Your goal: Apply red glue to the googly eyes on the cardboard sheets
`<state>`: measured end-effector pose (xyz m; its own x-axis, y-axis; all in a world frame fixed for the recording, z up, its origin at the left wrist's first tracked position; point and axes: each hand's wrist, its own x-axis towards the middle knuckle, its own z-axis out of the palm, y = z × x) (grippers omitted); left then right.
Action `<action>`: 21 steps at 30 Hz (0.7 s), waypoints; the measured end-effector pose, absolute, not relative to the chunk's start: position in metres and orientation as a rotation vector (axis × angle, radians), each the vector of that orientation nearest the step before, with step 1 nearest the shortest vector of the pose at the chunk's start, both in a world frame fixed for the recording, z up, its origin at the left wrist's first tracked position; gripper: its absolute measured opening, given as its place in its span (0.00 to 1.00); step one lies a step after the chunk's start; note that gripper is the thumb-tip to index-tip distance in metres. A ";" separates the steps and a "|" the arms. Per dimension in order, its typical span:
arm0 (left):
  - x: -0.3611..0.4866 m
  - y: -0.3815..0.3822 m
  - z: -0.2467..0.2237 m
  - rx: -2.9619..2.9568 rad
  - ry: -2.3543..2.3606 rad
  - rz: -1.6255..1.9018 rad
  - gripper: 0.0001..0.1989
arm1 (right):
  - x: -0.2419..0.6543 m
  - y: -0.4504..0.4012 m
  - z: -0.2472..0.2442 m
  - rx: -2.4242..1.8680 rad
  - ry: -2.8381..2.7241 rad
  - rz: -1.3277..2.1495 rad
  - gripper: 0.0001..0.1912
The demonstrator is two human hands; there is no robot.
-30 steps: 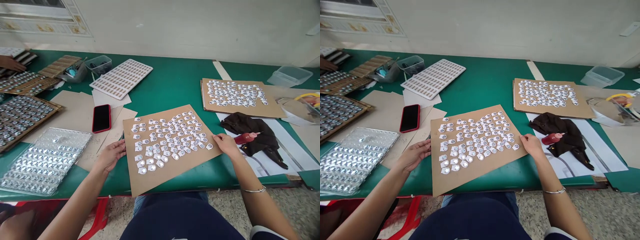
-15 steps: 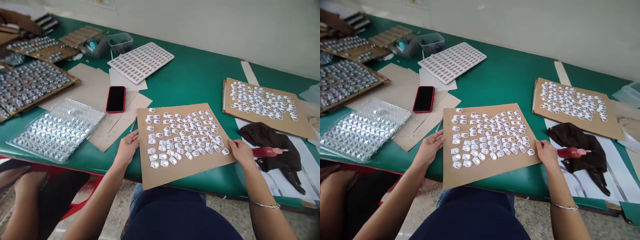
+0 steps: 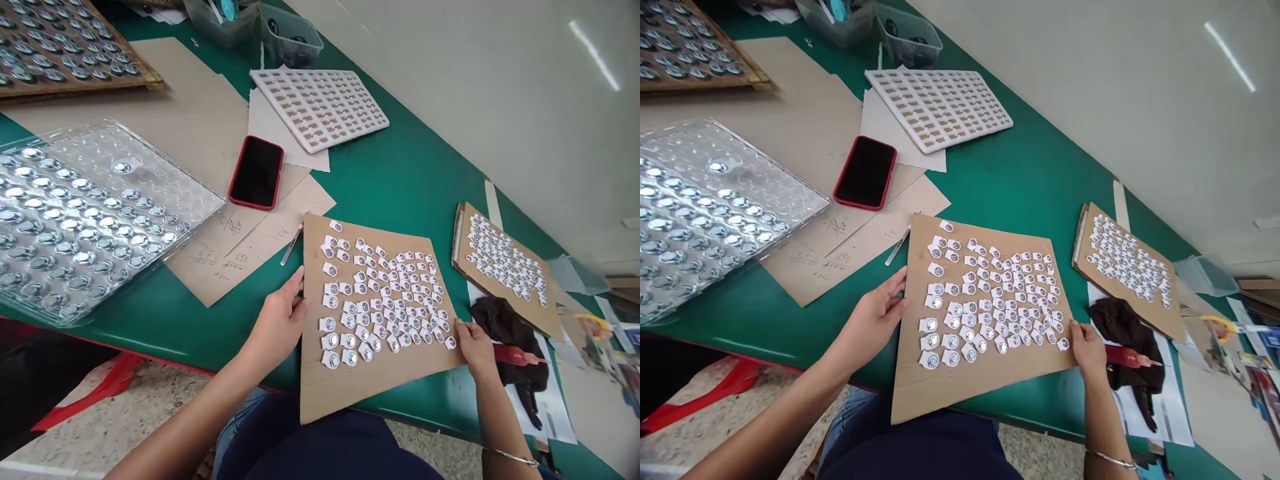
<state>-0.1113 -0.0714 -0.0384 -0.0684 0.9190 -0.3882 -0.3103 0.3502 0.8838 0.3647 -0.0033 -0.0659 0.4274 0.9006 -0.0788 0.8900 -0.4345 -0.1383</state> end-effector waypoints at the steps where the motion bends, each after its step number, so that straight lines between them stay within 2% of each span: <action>1: -0.111 -0.072 -0.039 0.606 1.244 1.150 0.32 | 0.364 -0.003 -0.066 -2.582 -1.621 0.216 0.26; 11: -0.112 -0.076 -0.040 0.461 1.122 1.191 0.35 | 0.351 -0.005 -0.060 -2.544 -1.576 0.261 0.25; 18: -0.118 -0.069 -0.043 0.547 1.116 1.150 0.34 | 0.332 -0.003 -0.049 -2.452 -1.603 0.342 0.29; 21: -0.120 -0.066 -0.046 0.503 1.199 1.167 0.33 | 0.326 -0.003 -0.046 -2.415 -1.584 0.389 0.27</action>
<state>-0.1199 -0.0662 -0.0463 -0.0779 0.8900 -0.4493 -0.4251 0.3780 0.8225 0.3257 -0.0030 -0.0460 0.3816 0.9194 -0.0958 0.8593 -0.3910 -0.3296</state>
